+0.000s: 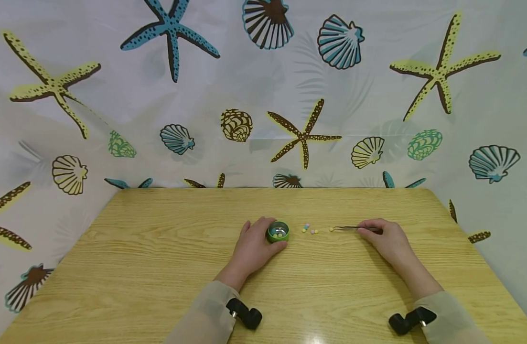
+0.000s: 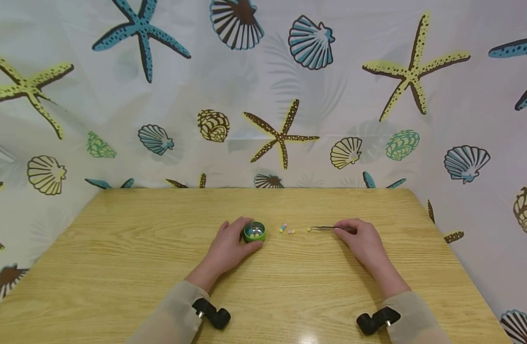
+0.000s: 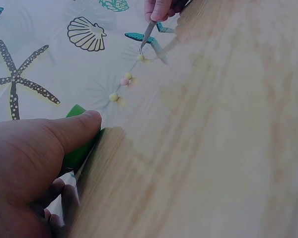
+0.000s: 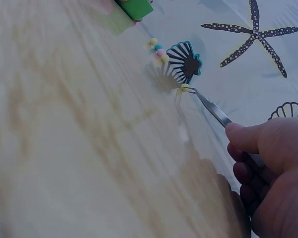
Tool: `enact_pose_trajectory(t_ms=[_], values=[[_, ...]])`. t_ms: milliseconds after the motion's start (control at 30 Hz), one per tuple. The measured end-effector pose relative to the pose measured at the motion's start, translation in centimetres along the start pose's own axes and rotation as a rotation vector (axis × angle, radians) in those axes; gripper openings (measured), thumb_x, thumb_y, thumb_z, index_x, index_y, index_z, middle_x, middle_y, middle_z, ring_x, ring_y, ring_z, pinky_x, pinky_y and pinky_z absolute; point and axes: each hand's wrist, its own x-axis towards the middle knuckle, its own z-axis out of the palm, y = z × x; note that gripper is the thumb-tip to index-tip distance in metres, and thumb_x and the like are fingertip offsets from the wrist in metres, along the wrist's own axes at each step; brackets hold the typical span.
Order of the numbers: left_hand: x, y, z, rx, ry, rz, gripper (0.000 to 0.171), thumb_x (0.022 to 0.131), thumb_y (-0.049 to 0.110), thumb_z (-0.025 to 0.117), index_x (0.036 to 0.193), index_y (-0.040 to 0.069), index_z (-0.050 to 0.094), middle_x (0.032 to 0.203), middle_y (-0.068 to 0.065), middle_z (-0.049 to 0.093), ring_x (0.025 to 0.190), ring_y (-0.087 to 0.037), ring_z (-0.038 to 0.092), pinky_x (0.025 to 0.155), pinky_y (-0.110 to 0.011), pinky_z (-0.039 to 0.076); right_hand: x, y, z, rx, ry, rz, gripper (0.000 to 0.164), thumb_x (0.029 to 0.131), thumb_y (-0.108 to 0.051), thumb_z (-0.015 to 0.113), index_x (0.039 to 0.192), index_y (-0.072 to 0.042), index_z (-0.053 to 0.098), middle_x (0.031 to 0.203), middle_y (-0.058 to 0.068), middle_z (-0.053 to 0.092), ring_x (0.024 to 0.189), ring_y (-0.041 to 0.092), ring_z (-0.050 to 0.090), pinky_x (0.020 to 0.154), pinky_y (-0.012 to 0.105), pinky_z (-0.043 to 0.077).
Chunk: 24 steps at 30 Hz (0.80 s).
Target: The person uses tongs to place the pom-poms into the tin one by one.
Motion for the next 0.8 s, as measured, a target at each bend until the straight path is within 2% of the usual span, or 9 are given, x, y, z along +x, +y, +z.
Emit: enact_pose_trajectory(t_ms=[233, 500, 600, 800], values=[[0.1, 0.0, -0.1, -0.003, -0.001, -0.011, 0.066, 0.098, 0.032, 0.088, 0.151, 0.001, 0.062, 0.153, -0.019, 0.063, 0.155, -0.04, 0.046, 0.135, -0.06, 0.015, 0.1, -0.2, 0.1, 0.018, 0.011, 0.016, 0.031, 0.111, -0.026, 0.072, 0.132, -0.004, 0.078, 0.135, 0.021, 0.072, 0.125, 0.039, 0.065, 0.11, 0.057, 0.052], [0.1, -0.1, 0.0, -0.006, -0.009, -0.017, 0.067, 0.098, 0.033, 0.088, 0.151, 0.002, 0.062, 0.153, -0.018, 0.064, 0.155, -0.039, 0.046, 0.135, -0.058, 0.013, 0.0, -0.5, 0.0, 0.047, 0.016, 0.04, 0.036, 0.111, -0.029, 0.071, 0.137, -0.003, 0.076, 0.136, 0.021, 0.072, 0.126, 0.038, 0.064, 0.109, 0.055, 0.052], [0.1, 0.0, 0.0, -0.013, -0.006, -0.016, 0.067, 0.098, 0.032, 0.088, 0.151, 0.002, 0.061, 0.154, -0.018, 0.063, 0.156, -0.039, 0.046, 0.135, -0.059, 0.013, 0.0, -1.0, -0.1, 0.047, 0.019, 0.032, 0.037, 0.112, -0.029, 0.071, 0.138, -0.003, 0.075, 0.136, 0.02, 0.072, 0.125, 0.037, 0.065, 0.106, 0.053, 0.053], [0.1, 0.0, 0.0, -0.013, -0.004, -0.019, 0.066, 0.098, 0.032, 0.088, 0.151, 0.003, 0.062, 0.154, -0.018, 0.063, 0.156, -0.039, 0.046, 0.135, -0.059, 0.013, 0.1, -2.5, 0.1, 0.059, 0.017, 0.008, 0.035, 0.111, -0.029, 0.072, 0.133, -0.003, 0.077, 0.127, 0.016, 0.076, 0.11, 0.029, 0.066, 0.092, 0.041, 0.054]])
